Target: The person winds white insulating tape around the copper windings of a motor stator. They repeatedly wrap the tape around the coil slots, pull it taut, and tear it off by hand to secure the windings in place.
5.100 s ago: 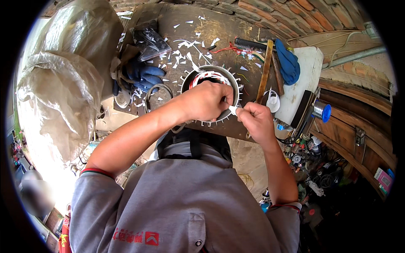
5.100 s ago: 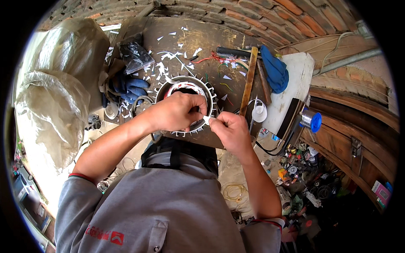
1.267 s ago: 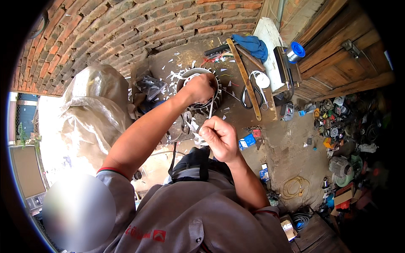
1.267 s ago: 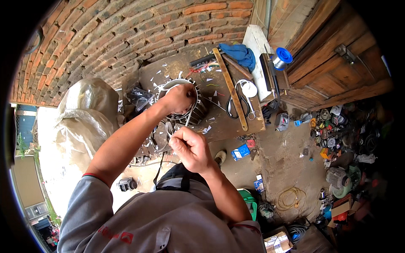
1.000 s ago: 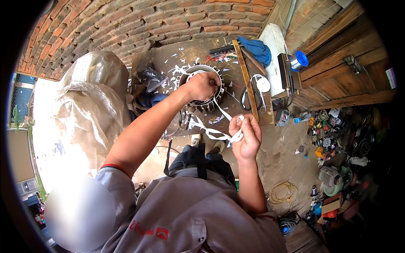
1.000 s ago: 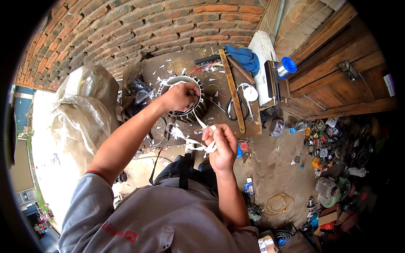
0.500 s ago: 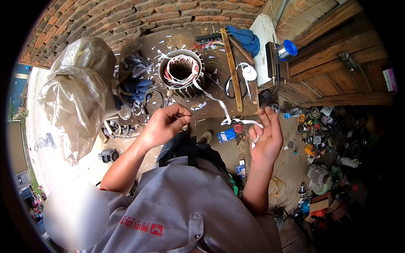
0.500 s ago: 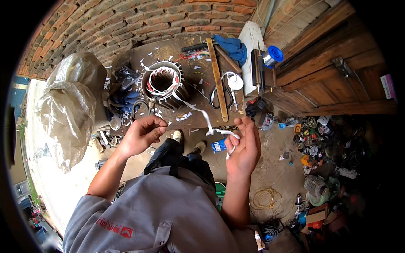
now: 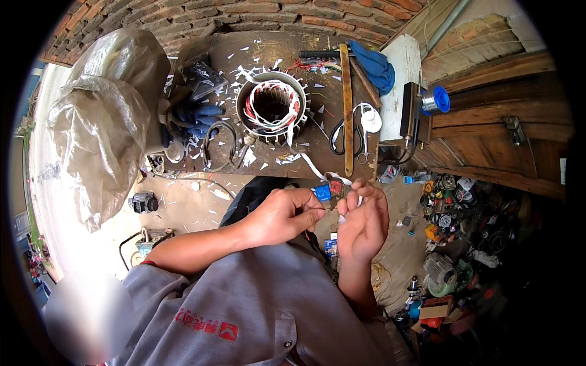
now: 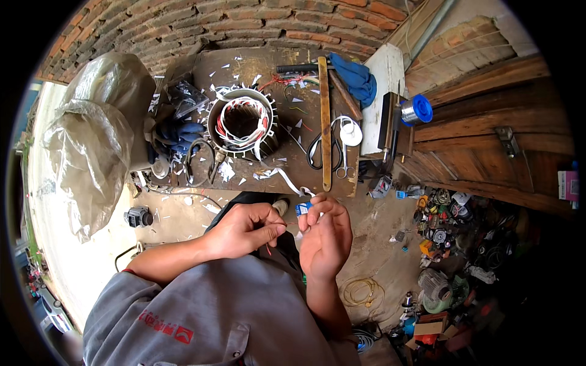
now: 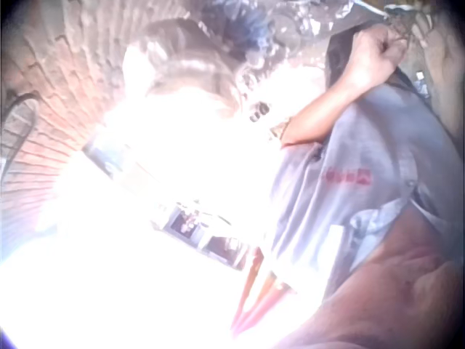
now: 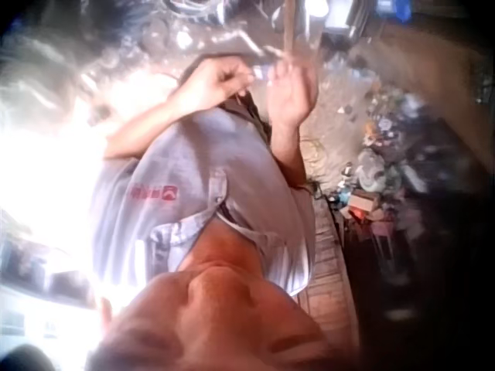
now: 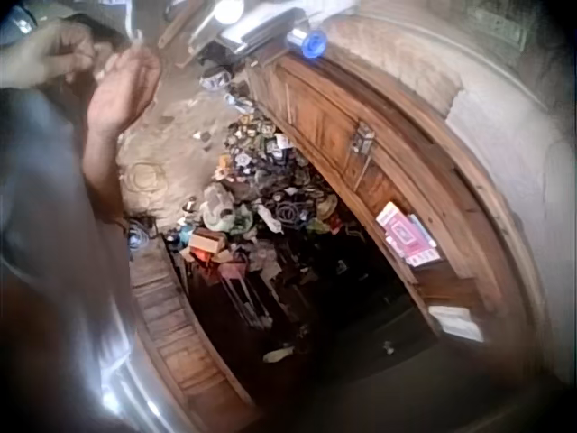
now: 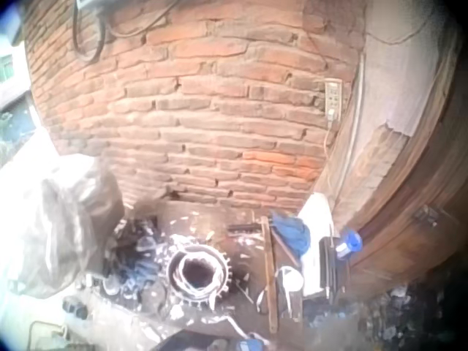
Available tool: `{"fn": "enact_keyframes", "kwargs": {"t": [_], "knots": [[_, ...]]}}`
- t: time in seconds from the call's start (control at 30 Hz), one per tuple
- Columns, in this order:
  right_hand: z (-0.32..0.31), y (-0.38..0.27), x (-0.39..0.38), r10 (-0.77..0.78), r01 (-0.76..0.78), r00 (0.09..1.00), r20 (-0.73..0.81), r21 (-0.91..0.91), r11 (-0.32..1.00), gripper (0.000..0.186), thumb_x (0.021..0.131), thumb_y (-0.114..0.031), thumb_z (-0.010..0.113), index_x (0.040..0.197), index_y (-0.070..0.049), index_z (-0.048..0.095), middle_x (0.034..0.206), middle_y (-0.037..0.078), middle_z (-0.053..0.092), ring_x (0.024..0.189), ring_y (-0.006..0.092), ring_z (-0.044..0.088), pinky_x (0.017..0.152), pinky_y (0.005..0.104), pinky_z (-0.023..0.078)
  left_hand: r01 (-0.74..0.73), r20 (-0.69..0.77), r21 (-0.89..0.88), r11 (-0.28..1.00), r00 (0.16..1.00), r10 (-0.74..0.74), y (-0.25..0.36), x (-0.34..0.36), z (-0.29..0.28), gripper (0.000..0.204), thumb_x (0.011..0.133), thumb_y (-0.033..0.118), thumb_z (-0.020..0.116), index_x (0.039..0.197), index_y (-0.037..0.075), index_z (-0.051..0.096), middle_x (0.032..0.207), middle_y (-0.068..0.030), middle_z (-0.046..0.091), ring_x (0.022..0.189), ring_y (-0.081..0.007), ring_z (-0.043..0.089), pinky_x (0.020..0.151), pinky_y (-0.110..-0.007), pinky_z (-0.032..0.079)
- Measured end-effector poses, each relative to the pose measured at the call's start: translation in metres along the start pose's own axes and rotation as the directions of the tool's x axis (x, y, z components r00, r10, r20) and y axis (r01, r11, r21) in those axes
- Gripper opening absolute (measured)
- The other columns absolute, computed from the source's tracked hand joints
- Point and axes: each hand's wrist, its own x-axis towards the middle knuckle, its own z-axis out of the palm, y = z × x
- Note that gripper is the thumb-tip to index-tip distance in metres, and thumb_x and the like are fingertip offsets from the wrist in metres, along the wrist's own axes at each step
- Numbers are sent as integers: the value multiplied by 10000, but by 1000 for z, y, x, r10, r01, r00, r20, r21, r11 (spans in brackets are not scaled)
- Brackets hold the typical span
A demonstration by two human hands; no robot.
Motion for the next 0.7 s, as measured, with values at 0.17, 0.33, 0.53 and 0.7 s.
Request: {"fn": "enact_keyframes", "kwargs": {"t": [0.17, 0.33, 0.53, 0.7], "knots": [[13, -26, 17, 212, 301, 881, 423, -846, 440, 178, 824, -29, 726, 987, 10, 668, 926, 120, 652, 825, 230, 632, 707, 352, 499, 229, 142, -391, 891, 972, -188, 20, -1, -39, 133, 976, 102, 601, 1073, 11, 610, 708, -43, 654, 512, -67, 572, 446, -198, 423], [35, -30, 49, 283, 503, 797, 533, -846, 175, 102, 782, -59, 762, 860, -36, 700, 762, 72, 662, 669, 240, 583, 589, 329, 448, 330, 305, -683, 652, 939, -155, 8, 6, -65, 161, 990, 99, 563, 1126, 18, 587, 712, -43, 627, 526, -76, 580, 459, -206, 444], [46, -37, 91, 262, 556, 780, 568, -822, 124, 83, 794, -45, 737, 801, -42, 655, 850, 64, 667, 875, 269, 596, 842, 397, 439, 250, 98, -582, 774, 966, -239, -11, 18, -74, 332, 1020, 169, 547, 1292, -12, 485, 765, -58, 641, 574, -101, 591, 498, -242, 472], [8, -11, 106, 495, -137, 823, 279, -749, 649, 111, 930, -88, 645, 927, 16, 608, 1148, 187, 610, 1028, 263, 608, 947, 395, 452, 240, -8, -232, 943, 969, -248, -23, 29, -75, 593, 981, 292, 616, 1362, -97, 380, 806, -117, 688, 616, -145, 656, 565, -294, 532]]}}
